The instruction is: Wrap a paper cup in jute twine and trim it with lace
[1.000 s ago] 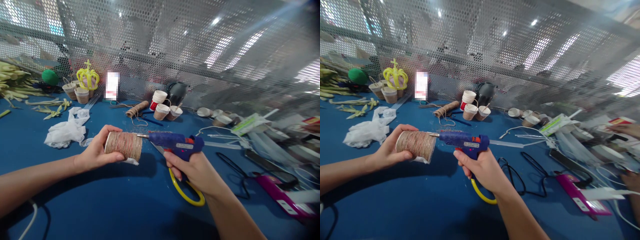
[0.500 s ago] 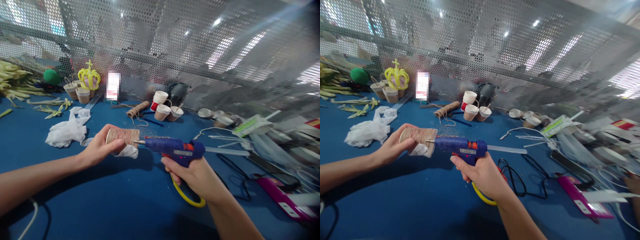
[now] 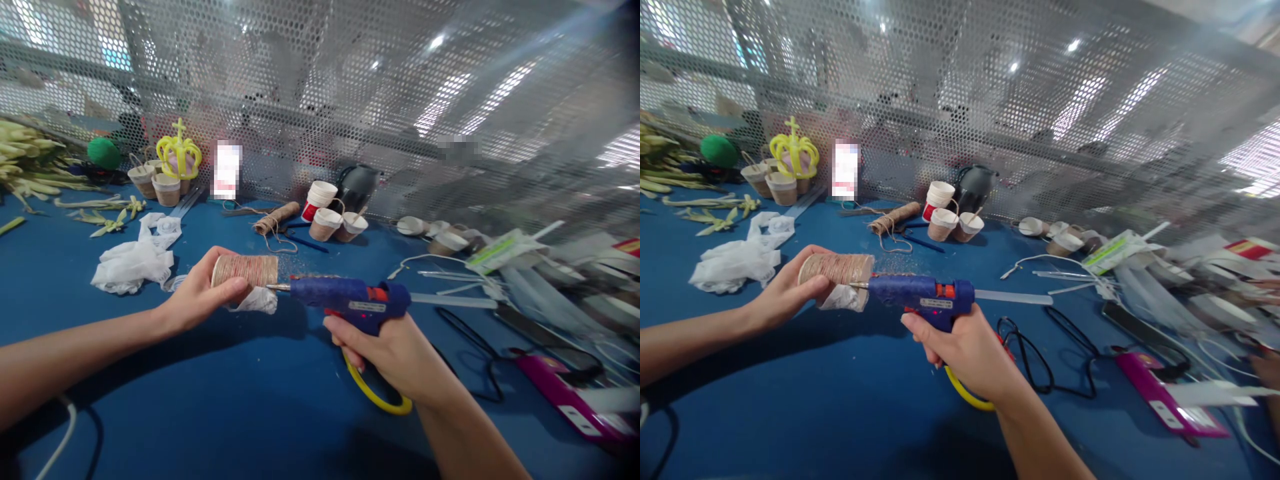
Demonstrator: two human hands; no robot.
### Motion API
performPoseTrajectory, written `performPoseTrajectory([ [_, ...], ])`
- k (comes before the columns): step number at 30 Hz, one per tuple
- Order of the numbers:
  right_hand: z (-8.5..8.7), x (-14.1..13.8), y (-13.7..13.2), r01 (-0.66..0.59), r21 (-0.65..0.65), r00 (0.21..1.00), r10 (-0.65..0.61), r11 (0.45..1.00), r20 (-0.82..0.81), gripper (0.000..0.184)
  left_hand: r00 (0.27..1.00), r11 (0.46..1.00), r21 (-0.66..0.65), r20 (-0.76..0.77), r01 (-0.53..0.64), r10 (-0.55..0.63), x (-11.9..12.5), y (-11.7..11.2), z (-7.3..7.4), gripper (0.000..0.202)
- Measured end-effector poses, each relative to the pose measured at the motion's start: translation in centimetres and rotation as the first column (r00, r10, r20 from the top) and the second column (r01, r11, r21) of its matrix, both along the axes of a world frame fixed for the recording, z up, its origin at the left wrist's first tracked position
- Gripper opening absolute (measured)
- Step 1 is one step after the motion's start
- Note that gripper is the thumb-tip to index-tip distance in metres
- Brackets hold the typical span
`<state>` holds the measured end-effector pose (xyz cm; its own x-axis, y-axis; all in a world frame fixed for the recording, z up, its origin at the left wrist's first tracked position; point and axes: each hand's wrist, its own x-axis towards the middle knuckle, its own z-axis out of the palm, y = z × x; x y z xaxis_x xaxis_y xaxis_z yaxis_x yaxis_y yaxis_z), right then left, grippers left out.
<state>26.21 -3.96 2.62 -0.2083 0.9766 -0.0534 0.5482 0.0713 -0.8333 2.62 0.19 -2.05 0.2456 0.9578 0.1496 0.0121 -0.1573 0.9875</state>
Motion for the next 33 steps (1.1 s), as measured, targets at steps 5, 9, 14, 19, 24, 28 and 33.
performPoseTrajectory([
  [5, -0.3, 0.3, 0.1, 0.006, 0.008, 0.997, -0.006, 1.000, -0.080, 0.032, 0.999, 0.994, 0.103, -0.046, 0.028, -0.024, -0.3, -0.2, -0.1, 0.045],
  [9, -0.1, 0.3, 0.3, 0.014, 0.007, 0.996, -0.013, 1.000, -0.092, 0.032, 0.998, 0.985, 0.167, -0.057, 0.043, -0.034, -0.4, -0.4, -0.4, 0.047],
  [14, -0.2, 0.2, 0.6, 0.066, -0.003, 0.991, -0.066, 0.998, -0.117, 0.030, 0.996, 0.978, 0.190, -0.041, 0.082, -0.075, -0.5, -0.5, -0.8, 0.048],
  [19, -0.5, 0.3, 0.7, 0.069, 0.008, 0.983, -0.066, 0.998, -0.173, 0.029, 0.993, 0.947, 0.305, -0.092, 0.102, -0.077, -0.7, -0.3, -0.9, 0.053],
  [24, -0.2, 0.5, 1.0, 0.018, -0.068, 0.936, -0.041, 0.997, -0.349, 0.021, 0.994, 0.957, 0.277, -0.098, 0.081, -0.056, -0.6, -0.1, -0.9, 0.051],
  [28, -0.1, 1.6, 2.0, 0.183, -0.037, 0.896, -0.182, 0.982, -0.405, 0.020, 0.997, 0.985, 0.165, -0.067, 0.050, -0.039, -0.4, -0.1, -0.7, 0.048],
  [33, -1.3, 4.2, 5.1, 0.456, 0.121, 0.890, -0.454, 0.882, -0.049, 0.028, 1.000, 0.998, 0.062, -0.010, 0.022, -0.021, 0.0, -0.1, -0.3, 0.042],
])
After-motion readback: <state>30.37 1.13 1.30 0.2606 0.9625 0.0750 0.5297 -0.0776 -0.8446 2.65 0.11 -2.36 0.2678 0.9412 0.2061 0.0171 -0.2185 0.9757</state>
